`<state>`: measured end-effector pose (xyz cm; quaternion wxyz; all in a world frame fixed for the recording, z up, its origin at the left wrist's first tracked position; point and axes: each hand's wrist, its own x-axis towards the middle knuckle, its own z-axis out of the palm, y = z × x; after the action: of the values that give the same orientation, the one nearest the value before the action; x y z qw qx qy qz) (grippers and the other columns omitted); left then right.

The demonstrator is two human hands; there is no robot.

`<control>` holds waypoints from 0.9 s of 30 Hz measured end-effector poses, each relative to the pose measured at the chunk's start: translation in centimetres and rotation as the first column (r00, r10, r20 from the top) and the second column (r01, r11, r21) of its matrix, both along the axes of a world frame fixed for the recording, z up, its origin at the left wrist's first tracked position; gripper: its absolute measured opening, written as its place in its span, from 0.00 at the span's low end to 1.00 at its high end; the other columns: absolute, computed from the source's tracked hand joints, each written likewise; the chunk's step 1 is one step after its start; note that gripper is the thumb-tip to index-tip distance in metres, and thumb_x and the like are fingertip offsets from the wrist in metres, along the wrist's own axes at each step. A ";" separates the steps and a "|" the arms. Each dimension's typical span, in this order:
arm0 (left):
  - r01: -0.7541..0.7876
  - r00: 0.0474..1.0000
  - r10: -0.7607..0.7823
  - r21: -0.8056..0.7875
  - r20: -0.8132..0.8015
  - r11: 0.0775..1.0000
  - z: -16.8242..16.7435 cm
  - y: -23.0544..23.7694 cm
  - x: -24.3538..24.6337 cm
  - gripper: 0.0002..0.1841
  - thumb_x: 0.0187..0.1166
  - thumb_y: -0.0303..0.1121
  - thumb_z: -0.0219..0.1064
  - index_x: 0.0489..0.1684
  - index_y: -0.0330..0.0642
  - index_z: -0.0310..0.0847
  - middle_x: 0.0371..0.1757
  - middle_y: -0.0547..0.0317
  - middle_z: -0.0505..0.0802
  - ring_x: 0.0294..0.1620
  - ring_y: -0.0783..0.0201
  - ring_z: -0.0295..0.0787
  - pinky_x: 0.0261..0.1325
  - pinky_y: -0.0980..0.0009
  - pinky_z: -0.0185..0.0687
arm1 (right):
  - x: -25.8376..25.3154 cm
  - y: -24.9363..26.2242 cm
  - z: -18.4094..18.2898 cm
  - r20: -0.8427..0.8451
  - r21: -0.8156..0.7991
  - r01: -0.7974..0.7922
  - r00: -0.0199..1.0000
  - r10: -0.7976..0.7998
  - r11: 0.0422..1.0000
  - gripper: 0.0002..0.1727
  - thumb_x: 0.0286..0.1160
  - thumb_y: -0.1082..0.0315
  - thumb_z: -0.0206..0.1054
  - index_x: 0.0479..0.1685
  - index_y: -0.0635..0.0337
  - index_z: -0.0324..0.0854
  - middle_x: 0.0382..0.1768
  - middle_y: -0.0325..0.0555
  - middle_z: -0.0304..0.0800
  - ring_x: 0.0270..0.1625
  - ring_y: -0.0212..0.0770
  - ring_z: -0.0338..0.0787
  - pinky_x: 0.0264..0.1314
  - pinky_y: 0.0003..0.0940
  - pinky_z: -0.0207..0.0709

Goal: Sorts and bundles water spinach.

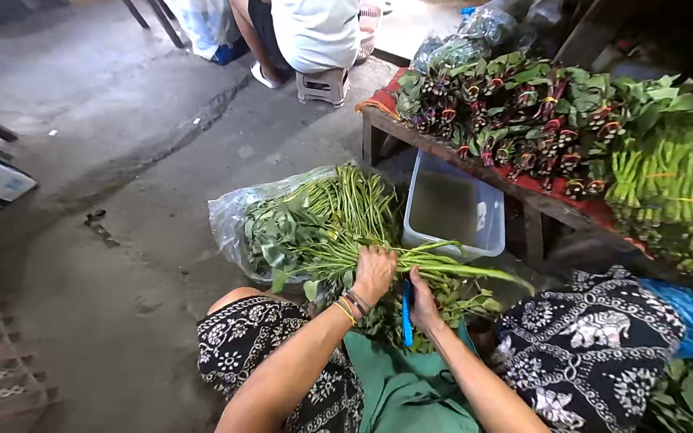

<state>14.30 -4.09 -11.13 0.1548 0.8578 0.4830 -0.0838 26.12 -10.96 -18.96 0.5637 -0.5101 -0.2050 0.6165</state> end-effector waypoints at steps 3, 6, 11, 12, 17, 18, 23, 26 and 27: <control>0.041 0.999 -0.041 -0.021 -0.024 0.999 -0.8 0.1 -0.1 0.18 0.83 0.20 0.54 0.70 0.32 0.77 0.63 0.27 0.86 0.68 0.29 0.81 0.70 0.35 0.70 | -0.4 -0.1 -0.3 -0.040 -0.101 0.048 0.998 -0.052 0.994 0.26 0.96 0.52 0.45 0.27 0.55 0.76 0.15 0.35 0.75 0.16 0.29 0.74 0.20 0.23 0.72; 0.049 0.994 -0.056 -0.074 -0.092 0.996 -1.9 -0.1 0.0 0.19 0.84 0.20 0.54 0.71 0.32 0.76 0.64 0.27 0.85 0.69 0.30 0.80 0.71 0.36 0.70 | -0.9 -0.3 -0.6 -0.083 -0.241 0.065 0.993 -0.088 0.968 0.30 0.95 0.48 0.46 0.23 0.57 0.73 0.12 0.37 0.72 0.11 0.30 0.70 0.14 0.24 0.68; 0.060 0.986 -0.074 -0.100 -0.150 0.993 -2.9 -0.1 0.4 0.19 0.85 0.20 0.53 0.73 0.32 0.74 0.64 0.27 0.85 0.68 0.30 0.80 0.71 0.37 0.70 | -1.2 -0.2 -0.5 -0.115 -0.378 0.056 0.988 -0.107 0.924 0.30 0.93 0.42 0.47 0.27 0.56 0.73 0.13 0.36 0.71 0.09 0.30 0.66 0.10 0.24 0.63; 0.059 0.986 -0.073 -0.097 -0.150 0.994 -2.8 0.0 0.5 0.19 0.85 0.20 0.53 0.73 0.32 0.74 0.64 0.27 0.85 0.69 0.30 0.80 0.71 0.37 0.70 | -1.1 -0.2 -0.4 -0.107 -0.379 0.057 0.989 -0.105 0.924 0.30 0.92 0.42 0.47 0.29 0.56 0.74 0.13 0.35 0.71 0.09 0.29 0.65 0.10 0.24 0.62; 0.074 0.978 -0.089 -0.085 -0.188 0.994 -2.5 0.2 1.1 0.19 0.84 0.18 0.52 0.71 0.29 0.74 0.63 0.27 0.85 0.68 0.30 0.81 0.70 0.37 0.71 | -1.1 -0.1 -0.1 -0.023 -0.386 0.055 0.997 -0.069 0.921 0.32 0.92 0.40 0.45 0.24 0.55 0.73 0.09 0.33 0.65 0.07 0.29 0.60 0.08 0.24 0.56; 0.079 0.974 -0.095 -0.084 -0.204 0.993 -2.4 0.2 1.2 0.19 0.84 0.18 0.52 0.71 0.28 0.74 0.62 0.27 0.85 0.67 0.30 0.81 0.70 0.37 0.71 | -1.1 -0.1 0.0 -0.008 -0.387 0.048 0.998 -0.055 0.921 0.33 0.93 0.40 0.45 0.23 0.55 0.72 0.09 0.33 0.65 0.07 0.29 0.60 0.08 0.24 0.56; 0.102 0.974 -0.116 -0.083 -0.192 0.991 -1.1 0.8 1.1 0.18 0.84 0.19 0.52 0.70 0.28 0.76 0.62 0.28 0.86 0.68 0.32 0.81 0.70 0.37 0.71 | 0.0 0.3 0.4 -0.053 -0.329 -0.036 0.998 0.019 0.943 0.33 0.93 0.41 0.43 0.17 0.51 0.66 0.07 0.32 0.62 0.06 0.28 0.59 0.07 0.23 0.54; 0.099 0.988 -0.100 -0.018 -0.121 0.995 -0.7 1.5 0.4 0.17 0.86 0.21 0.50 0.69 0.29 0.77 0.60 0.29 0.88 0.66 0.31 0.83 0.69 0.37 0.72 | 1.0 0.4 1.1 -0.280 -0.234 -0.119 0.959 0.050 0.965 0.34 0.93 0.38 0.36 0.19 0.50 0.66 0.06 0.31 0.61 0.04 0.29 0.62 0.07 0.23 0.59; 0.098 0.991 -0.096 0.014 -0.092 0.995 -0.6 1.8 0.0 0.18 0.87 0.21 0.49 0.69 0.30 0.77 0.59 0.29 0.89 0.65 0.31 0.84 0.70 0.37 0.72 | 1.4 0.5 1.3 -0.373 -0.193 -0.140 0.926 0.059 0.971 0.36 0.92 0.36 0.34 0.21 0.50 0.68 0.06 0.31 0.62 0.05 0.29 0.64 0.07 0.24 0.62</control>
<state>14.25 -2.27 -11.74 0.1206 0.8769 0.4479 -0.1259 27.54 -10.48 -17.70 0.5008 -0.4338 -0.0542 0.7470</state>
